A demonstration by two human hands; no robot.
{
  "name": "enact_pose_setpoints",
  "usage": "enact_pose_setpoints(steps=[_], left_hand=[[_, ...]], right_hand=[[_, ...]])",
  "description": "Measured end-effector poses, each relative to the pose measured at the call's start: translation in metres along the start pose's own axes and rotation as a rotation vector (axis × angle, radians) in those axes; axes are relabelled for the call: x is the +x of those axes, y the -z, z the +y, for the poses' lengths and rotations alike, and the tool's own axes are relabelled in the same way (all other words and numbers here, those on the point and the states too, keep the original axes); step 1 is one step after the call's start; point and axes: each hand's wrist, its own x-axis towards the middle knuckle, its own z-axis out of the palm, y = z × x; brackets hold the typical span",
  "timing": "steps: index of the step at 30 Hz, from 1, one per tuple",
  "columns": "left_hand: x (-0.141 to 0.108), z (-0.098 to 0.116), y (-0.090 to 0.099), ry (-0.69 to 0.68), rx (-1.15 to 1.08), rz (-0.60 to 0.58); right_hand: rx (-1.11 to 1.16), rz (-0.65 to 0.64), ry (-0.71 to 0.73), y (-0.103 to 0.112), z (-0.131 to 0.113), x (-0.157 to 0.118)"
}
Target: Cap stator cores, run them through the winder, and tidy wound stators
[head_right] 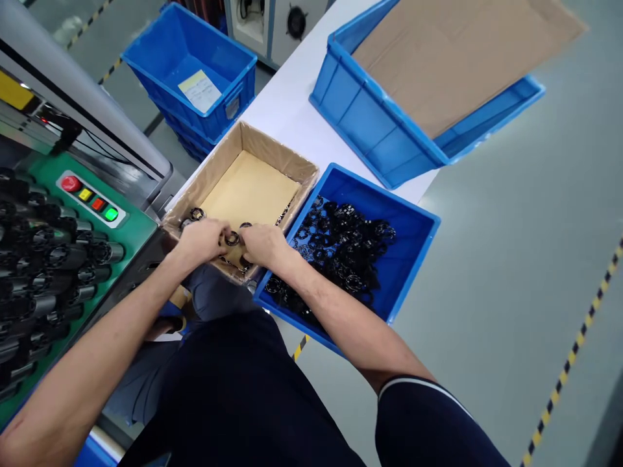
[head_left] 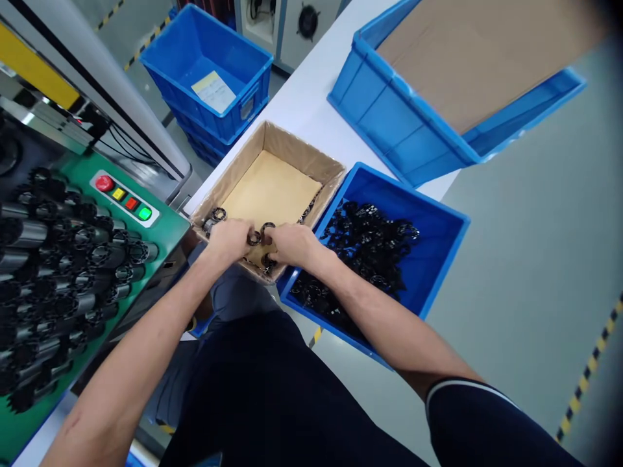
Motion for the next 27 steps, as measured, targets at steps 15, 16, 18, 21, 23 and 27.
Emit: enact_pose_setpoints(steps=[15, 16, 18, 21, 23, 27], left_hand=[[0.024, -0.023, -0.011, -0.094, 0.044, -0.071], [0.024, -0.024, -0.011, -0.092, 0.021, -0.072], [0.022, -0.027, -0.008, -0.082, -0.036, -0.062], [0.020, -0.032, -0.002, -0.031, -0.141, -0.003], [0.024, -0.034, 0.003, 0.019, -0.217, 0.056], [0.043, -0.027, 0.005, 0.086, -0.351, 0.151]], right_hand=[[-0.017, 0.095, -0.169, -0.011, -0.006, 0.010], [-0.009, 0.110, -0.181, -0.010, -0.005, 0.009], [0.007, 0.126, -0.195, -0.009, -0.004, 0.009], [0.025, 0.123, -0.199, -0.009, -0.005, 0.008], [0.031, 0.116, -0.198, -0.009, -0.005, 0.009], [0.033, 0.122, -0.204, -0.010, -0.003, 0.016]])
